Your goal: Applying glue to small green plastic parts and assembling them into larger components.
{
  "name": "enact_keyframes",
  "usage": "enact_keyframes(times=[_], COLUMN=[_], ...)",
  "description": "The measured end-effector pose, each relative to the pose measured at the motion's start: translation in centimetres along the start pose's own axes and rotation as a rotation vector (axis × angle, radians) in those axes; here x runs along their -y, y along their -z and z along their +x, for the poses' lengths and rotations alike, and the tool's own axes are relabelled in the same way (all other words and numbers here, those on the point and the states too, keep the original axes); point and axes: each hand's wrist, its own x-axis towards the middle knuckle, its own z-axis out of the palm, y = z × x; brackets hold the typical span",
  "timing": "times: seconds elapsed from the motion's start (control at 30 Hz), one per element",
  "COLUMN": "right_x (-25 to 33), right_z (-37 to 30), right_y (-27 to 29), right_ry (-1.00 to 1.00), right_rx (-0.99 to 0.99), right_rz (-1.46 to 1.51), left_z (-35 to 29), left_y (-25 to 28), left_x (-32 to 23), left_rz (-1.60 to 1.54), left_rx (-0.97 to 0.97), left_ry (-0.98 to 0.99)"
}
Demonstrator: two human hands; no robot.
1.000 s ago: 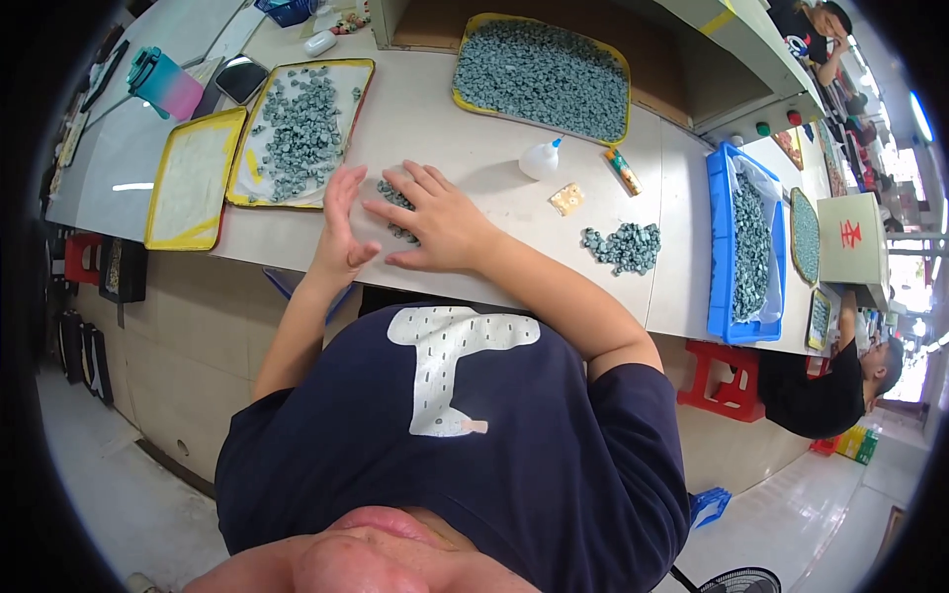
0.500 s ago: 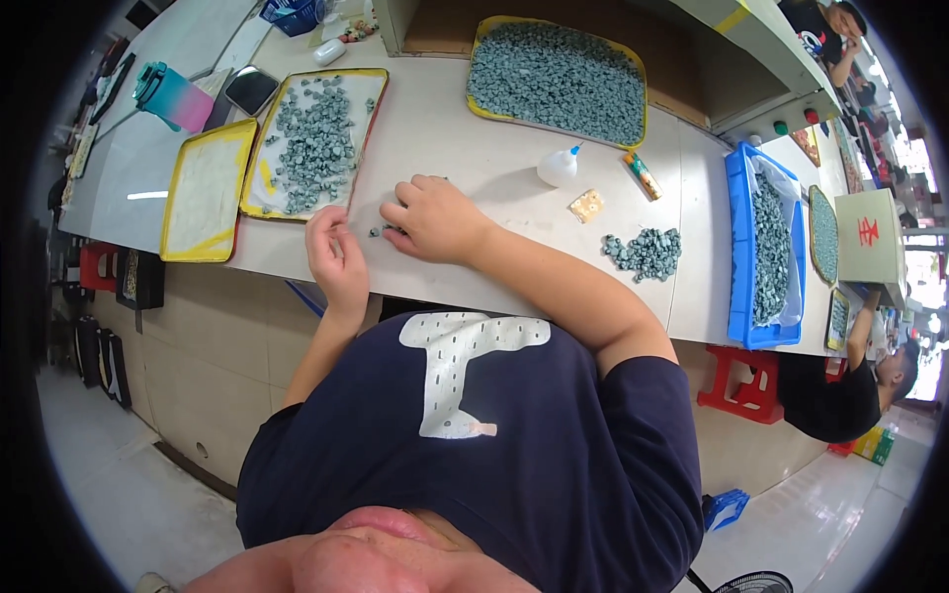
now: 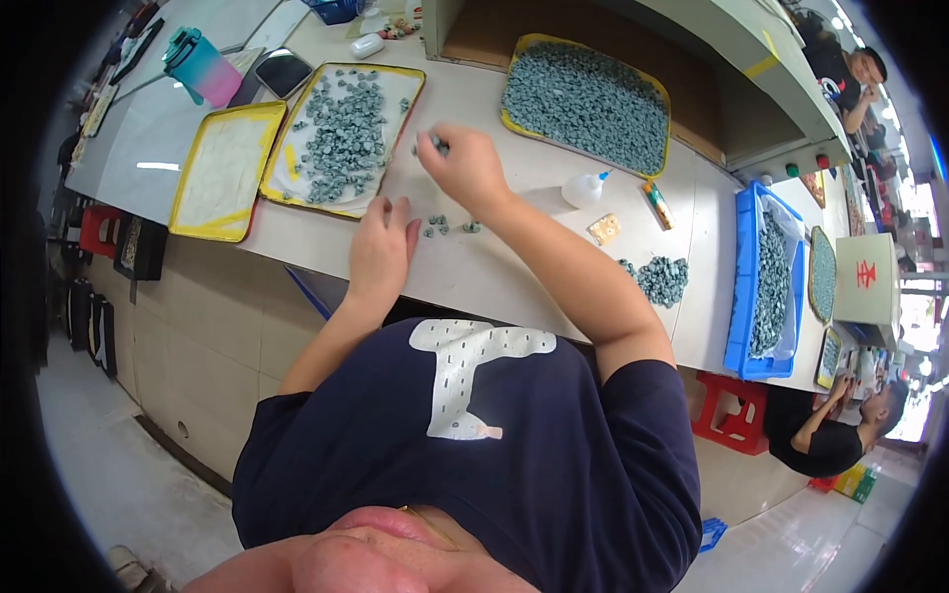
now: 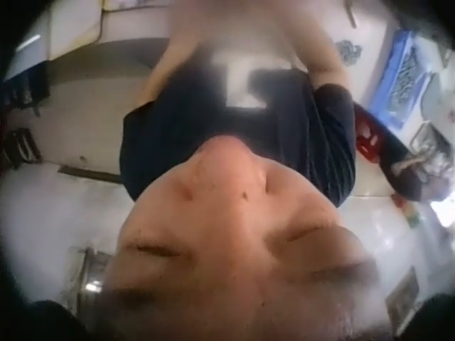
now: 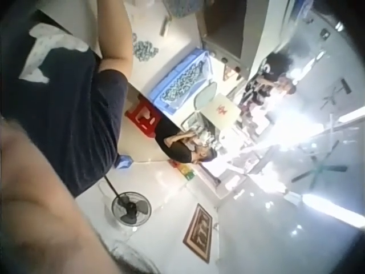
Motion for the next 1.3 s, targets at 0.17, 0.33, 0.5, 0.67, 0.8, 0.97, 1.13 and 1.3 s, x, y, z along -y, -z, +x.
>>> enact_keyframes(times=[0.17,0.33,0.5,0.67,0.8,0.97,1.13,1.3], right_x=[4.0,5.5,5.4,2.4,-0.6,-4.0,-3.6,-5.0], right_z=[6.7,7.8,6.9,5.0,1.6,-4.9,-9.3,-12.4], right_y=[-3.7,-7.8,-6.2,0.3,5.1,6.5,9.1,12.8], right_ry=[-0.069,-0.057,0.047,-0.15,-0.247,-0.132,0.064,0.009], right_rx=[0.04,0.256,0.423,0.367,0.237,0.201,0.045,-0.014], right_rz=[0.154,0.144,0.228,0.635,0.36,0.084,-0.033,-0.003], left_z=[-0.4,-1.1,-1.2,1.6,2.8,0.9,0.4,0.5], left_y=[1.1,2.1,2.7,4.4,4.5,2.0,0.9,0.4], left_x=[0.1,-0.4,0.8,5.0,5.5,1.2,-2.7,-2.4], left_rz=[-0.115,-0.252,-0.347,-0.298,-0.274,-0.478,-0.053,0.29], left_rx=[0.112,0.06,-0.046,-0.195,-0.272,0.061,-0.039,-0.001], left_ry=[-0.106,-0.194,-0.092,0.084,0.161,-0.118,-0.189,-0.206])
